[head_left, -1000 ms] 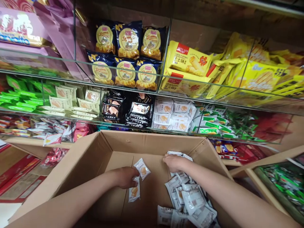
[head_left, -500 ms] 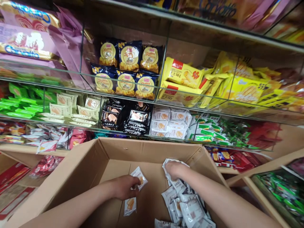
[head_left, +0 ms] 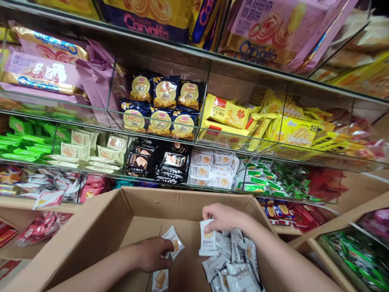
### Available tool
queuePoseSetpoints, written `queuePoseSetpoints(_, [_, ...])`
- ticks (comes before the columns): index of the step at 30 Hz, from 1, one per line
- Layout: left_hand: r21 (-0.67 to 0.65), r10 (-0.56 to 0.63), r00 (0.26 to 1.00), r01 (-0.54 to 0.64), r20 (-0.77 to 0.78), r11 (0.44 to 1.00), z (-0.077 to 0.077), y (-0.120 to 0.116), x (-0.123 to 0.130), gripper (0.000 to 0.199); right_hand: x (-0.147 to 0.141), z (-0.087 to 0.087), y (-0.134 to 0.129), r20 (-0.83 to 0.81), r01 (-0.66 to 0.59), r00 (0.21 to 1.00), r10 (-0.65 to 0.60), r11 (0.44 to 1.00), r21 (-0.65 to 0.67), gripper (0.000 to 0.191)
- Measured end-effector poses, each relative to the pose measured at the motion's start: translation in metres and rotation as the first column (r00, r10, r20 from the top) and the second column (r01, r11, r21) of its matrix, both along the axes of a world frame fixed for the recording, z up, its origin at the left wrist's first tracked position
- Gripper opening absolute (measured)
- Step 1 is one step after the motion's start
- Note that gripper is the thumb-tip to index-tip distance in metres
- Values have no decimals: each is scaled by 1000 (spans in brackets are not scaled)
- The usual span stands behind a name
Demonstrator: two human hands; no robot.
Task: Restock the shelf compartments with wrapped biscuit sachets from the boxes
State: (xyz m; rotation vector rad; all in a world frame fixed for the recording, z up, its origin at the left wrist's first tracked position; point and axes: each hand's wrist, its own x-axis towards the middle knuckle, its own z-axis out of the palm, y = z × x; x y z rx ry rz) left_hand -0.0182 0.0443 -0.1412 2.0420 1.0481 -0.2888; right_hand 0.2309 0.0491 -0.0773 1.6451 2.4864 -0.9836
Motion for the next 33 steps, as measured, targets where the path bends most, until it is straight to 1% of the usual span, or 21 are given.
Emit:
queuePoseSetpoints(1, [-5,3,1000,-3,14,1000,1,1,0,35,5,9,0,-171,42,984,-46,999,-24,24])
queuePoseSetpoints(2, [-11,6,1000,-6,25,1000,2,1,0,34,8,17,-1,-353,87,929,-108,993,-74,24])
queuePoseSetpoints(4, [-24,15,999,-14,49,1000,7,-1,4,35,11,27,-4,-602,147,760,-243,968,-205,28])
queuePoseSetpoints(6, [-120,59,983,-38,176,992,16,-4,10,39,8,30,-9,-695,189,632,-343,938,-291,32])
queuePoseSetpoints(7, [-206,107,952,-48,287,977,21,-7,14,42,5,30,-11,-710,210,596,-374,927,-312,33])
queuePoseSetpoints(9, [-416,267,814,-35,516,909,32,-12,23,45,-2,27,-14,-712,236,574,-405,914,-330,33])
queuePoseSetpoints(11, [-540,438,671,-66,598,839,40,-17,31,42,-9,22,-16,-715,231,573,-401,916,-328,31])
queuePoseSetpoints(13, [-569,529,593,-141,607,810,44,-20,36,40,-14,16,-19,-727,193,581,-367,929,-315,30])
queuePoseSetpoints(15, [-560,552,568,-183,611,808,44,-21,37,41,-16,13,-21,-701,144,640,-315,945,-294,35])
queuePoseSetpoints(18, [-541,552,561,-207,617,815,44,-19,35,42,-11,20,-23,-548,142,805,-229,970,-196,35])
queuePoseSetpoints(20, [-549,572,544,-227,614,805,45,-16,32,43,-3,32,-25,-442,220,872,-211,975,-31,26])
queuePoseSetpoints(21, [-560,587,535,-235,608,795,46,-15,31,43,4,40,-25,-397,285,888,-232,955,80,24])
queuePoseSetpoints(22, [-574,598,531,-235,600,785,46,-14,30,45,11,48,-25,-354,364,893,-277,908,208,24])
queuePoseSetpoints(23, [-585,604,533,-231,592,777,46,-13,30,46,19,56,-25,-314,446,884,-346,823,350,25])
queuePoseSetpoints(25, [-591,597,556,-219,579,777,43,-13,28,46,36,67,-23,-233,526,830,-506,575,627,28])
queuePoseSetpoints(26, [-590,588,573,-212,571,779,41,-14,28,45,44,70,-21,-194,504,794,-576,447,739,28])
queuePoseSetpoints(27, [-591,582,588,-206,562,780,38,-15,28,45,51,72,-18,-148,447,763,-629,350,823,29])
queuePoseSetpoints(28, [-591,575,603,-202,553,781,36,-16,28,45,57,71,-14,-97,378,737,-669,289,880,28])
queuePoseSetpoints(29, [-589,567,619,-199,543,783,33,-17,28,45,61,69,-11,-42,311,715,-698,263,913,27])
queuePoseSetpoints(30, [-583,555,636,-196,537,788,31,-18,29,45,64,67,-7,11,258,692,-722,262,930,25])
queuePoseSetpoints(33, [-552,504,684,-175,528,815,29,-21,29,44,65,61,4,153,177,618,-771,326,929,20])
